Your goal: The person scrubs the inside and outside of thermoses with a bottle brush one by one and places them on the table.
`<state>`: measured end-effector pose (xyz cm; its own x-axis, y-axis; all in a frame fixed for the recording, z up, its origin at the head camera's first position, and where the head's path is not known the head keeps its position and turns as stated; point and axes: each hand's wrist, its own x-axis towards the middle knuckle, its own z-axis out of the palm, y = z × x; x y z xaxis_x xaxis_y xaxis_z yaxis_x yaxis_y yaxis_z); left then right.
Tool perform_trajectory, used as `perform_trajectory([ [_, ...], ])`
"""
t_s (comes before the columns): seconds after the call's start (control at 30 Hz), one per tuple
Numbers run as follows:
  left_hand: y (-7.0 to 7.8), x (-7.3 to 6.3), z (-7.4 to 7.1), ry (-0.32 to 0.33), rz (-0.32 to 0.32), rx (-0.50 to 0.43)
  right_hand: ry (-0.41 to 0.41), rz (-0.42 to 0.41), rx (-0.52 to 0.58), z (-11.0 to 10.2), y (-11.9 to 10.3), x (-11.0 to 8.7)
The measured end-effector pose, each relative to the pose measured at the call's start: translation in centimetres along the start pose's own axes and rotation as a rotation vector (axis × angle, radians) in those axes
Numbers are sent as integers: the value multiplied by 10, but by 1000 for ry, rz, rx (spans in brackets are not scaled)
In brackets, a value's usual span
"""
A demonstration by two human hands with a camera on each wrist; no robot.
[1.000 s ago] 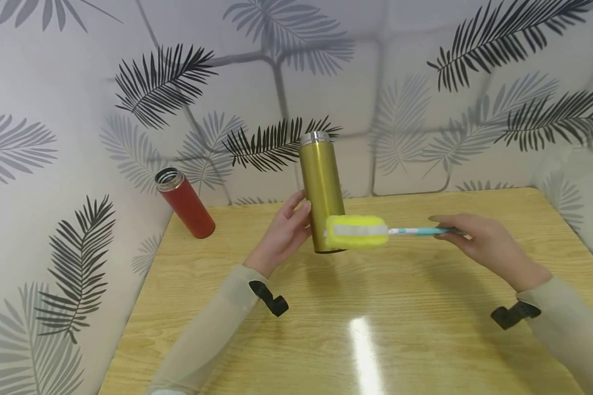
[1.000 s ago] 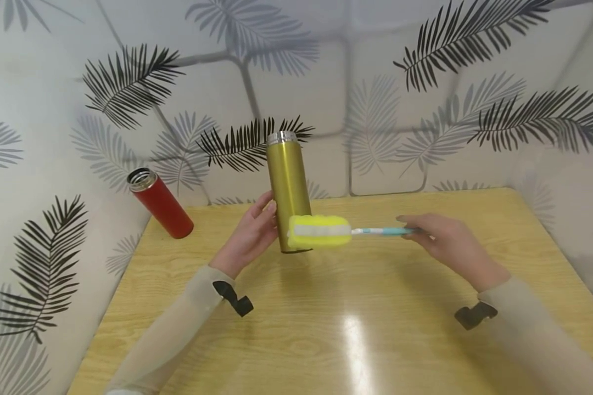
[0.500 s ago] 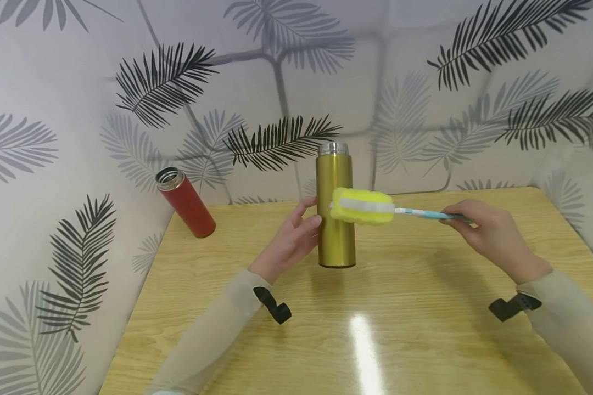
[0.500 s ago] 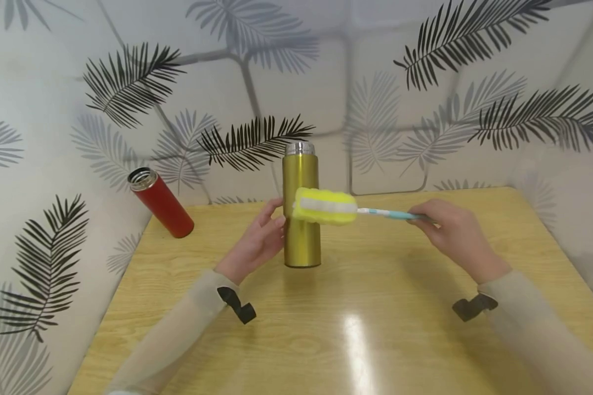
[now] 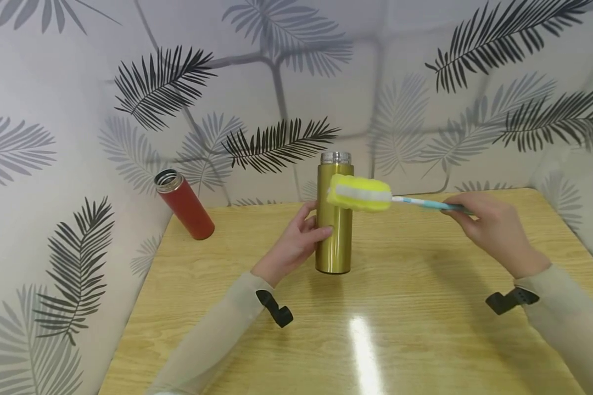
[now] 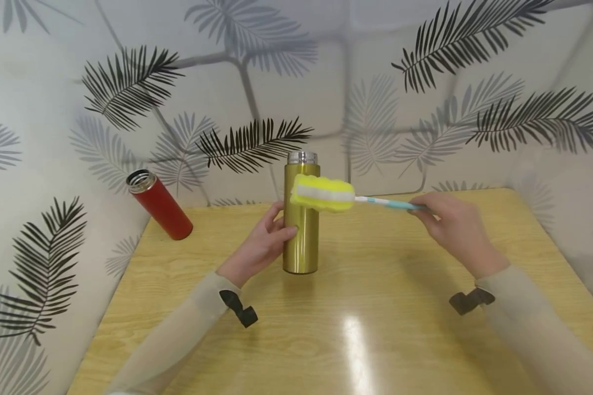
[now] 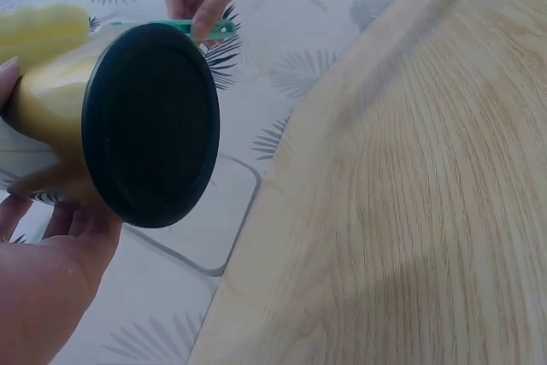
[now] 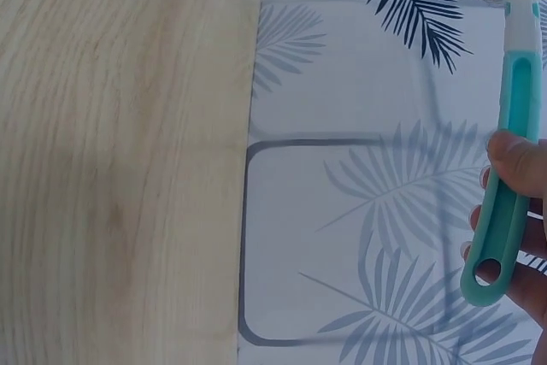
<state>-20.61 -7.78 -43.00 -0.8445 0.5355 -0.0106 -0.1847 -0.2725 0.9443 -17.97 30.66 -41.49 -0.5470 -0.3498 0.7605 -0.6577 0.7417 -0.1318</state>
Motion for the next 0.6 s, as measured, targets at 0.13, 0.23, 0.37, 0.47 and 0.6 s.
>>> perform_trajectory([
  [0.13,-1,0,-2,1,-9,17,50,9,0,2,3,2],
  [0.23,-2,0,-4,-14,-12,23,65,13,-2,3,3,4],
  [0.37,-1,0,-5,-18,-8,-4,28,-8,6,5,0,3],
  [0.47,0,0,-6,-13,11,-44,-9,-34,8,5,-2,1],
  [0.6,3,-1,-8,-7,36,-72,-37,-56,18,6,-3,-4],
])
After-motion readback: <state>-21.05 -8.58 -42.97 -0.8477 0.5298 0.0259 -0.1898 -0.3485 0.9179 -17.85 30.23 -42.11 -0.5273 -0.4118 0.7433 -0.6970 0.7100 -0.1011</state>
